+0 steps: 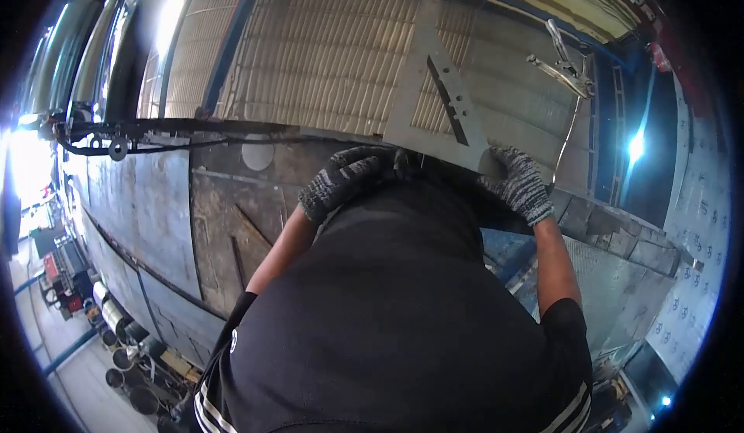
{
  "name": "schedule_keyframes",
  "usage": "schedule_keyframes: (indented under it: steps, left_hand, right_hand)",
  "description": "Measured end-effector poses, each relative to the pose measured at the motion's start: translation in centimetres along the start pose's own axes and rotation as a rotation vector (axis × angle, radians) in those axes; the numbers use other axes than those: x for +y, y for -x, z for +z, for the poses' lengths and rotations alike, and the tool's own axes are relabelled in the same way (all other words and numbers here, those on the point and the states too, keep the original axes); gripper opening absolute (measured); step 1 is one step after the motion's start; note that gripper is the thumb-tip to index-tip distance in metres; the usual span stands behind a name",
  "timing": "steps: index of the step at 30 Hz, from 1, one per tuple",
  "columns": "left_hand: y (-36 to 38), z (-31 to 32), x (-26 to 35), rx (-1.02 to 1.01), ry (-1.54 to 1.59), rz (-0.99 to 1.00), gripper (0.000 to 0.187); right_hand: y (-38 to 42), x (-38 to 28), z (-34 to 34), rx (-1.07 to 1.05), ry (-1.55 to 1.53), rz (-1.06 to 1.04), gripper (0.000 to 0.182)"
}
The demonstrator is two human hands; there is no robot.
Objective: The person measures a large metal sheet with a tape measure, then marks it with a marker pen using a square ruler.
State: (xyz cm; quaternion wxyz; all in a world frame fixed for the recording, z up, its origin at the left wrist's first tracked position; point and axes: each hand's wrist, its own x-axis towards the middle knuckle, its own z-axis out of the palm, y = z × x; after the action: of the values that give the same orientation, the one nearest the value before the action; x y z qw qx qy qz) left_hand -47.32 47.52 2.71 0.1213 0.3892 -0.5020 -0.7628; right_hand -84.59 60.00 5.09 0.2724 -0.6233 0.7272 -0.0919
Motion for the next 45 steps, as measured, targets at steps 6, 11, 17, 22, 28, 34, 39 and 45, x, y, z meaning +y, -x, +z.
schedule_keyframes:
  steps: [6, 11, 17, 22, 28, 34, 39, 45]
  left_hand:
    - [0.1, -2.5, -9.0, 0.022, -0.804, 0.515, 0.035]
    - [-1.0, -1.0, -8.6, 0.103, -0.575, 0.228, 0.038]
    - [-4.5, -1.2, -10.6, 0.057, -0.746, 0.320, 0.051]
    - [-2.7, -1.3, -7.1, 0.111, -0.610, -0.029, 0.075]
    - [-0.2, 0.5, -1.6, 0.174, -0.740, -0.088, 0.066]
    - [-1.7, -2.1, -7.6, 0.188, -0.709, -0.013, 0.053]
    - [-0.9, -3.2, -7.9, 0.122, -0.917, -0.016, 0.048]
    - [-3.8, -9.6, -22.4, 0.341, -0.635, 0.075, 0.047]
  right_hand:
    - [-0.2, 1.0, 0.4, 0.002, 0.073, -0.036, 0.067]
    - [-0.3, 1.0, 0.7, 0.122, 0.137, -0.170, 0.063]
    - [-0.4, 1.1, 0.8, 0.156, 0.149, -0.138, 0.062]
    - [-1.0, 1.1, 1.4, 0.164, 0.174, -0.048, 0.064]
    - [0.0, -3.9, -2.3, 0.207, 0.463, -0.048, 0.066]
    - [-0.7, -2.0, -1.5, 0.095, 0.207, -0.032, 0.059]
    - [-0.7, -2.0, -1.2, 0.119, 0.218, -0.040, 0.057]
    - [-0.7, -2.2, -1.6, 0.088, 0.209, -0.016, 0.059]
